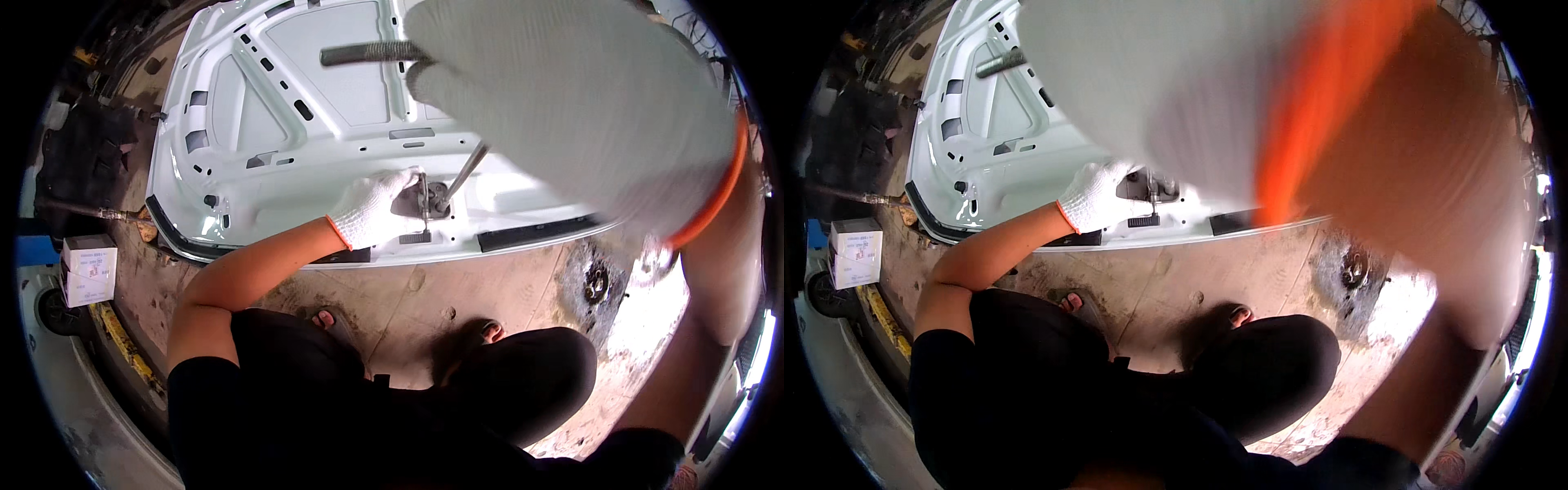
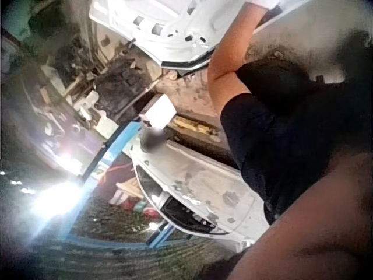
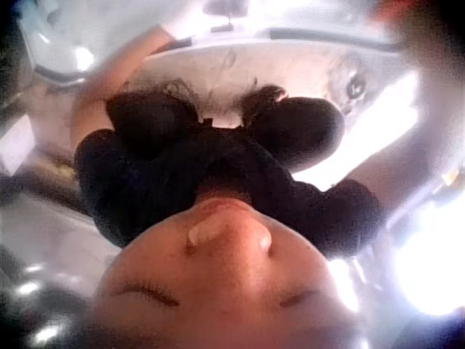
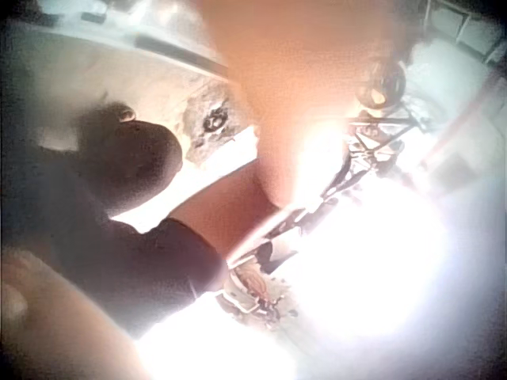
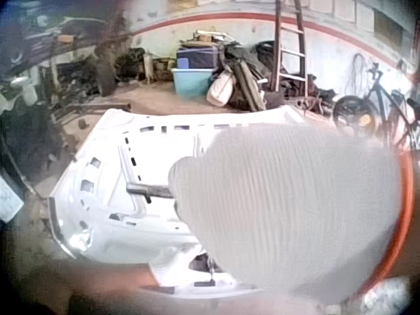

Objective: The person installs a rubber seal onto a detached car hood and then uses a wrench to tighten bolts on the hood latch mechanism.

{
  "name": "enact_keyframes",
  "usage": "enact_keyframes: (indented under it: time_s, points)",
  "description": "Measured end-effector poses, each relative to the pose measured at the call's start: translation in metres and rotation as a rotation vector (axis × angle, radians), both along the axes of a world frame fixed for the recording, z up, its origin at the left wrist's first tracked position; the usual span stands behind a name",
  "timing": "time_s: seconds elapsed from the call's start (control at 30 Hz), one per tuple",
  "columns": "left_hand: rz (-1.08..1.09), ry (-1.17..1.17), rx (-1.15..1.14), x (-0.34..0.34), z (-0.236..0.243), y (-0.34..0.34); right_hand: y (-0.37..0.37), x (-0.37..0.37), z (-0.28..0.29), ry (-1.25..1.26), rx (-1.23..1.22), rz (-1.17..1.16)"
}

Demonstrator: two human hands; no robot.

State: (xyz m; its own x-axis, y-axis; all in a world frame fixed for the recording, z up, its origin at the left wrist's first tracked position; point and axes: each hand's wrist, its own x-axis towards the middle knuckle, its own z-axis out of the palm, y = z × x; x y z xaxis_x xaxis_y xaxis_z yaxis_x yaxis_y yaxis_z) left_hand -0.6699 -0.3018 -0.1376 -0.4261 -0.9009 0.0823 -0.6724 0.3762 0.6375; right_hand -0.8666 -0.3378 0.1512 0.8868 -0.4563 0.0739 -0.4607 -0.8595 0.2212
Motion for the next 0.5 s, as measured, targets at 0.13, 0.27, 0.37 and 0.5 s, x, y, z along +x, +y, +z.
enact_keyframes:
  time_s: [0.13,0.27,0.37,0.5]
  points:
    - [-0.010,0.016,-0.086,-0.003,-0.013,-0.003,-0.002,0.026,0.033,-0.104,1.022,-0.432]
    - [-0.026,0.053,-0.102,-0.007,-0.020,-0.006,-0.012,0.019,-0.020,-1.154,1.645,-0.536]
    - [0.007,-0.021,-0.013,0.011,-0.001,0.002,-0.010,0.023,-0.067,-1.671,1.661,-0.183]
    - [-0.018,-0.008,0.037,0.000,0.001,-0.001,-0.027,-0.007,-0.090,-1.411,0.894,0.219]
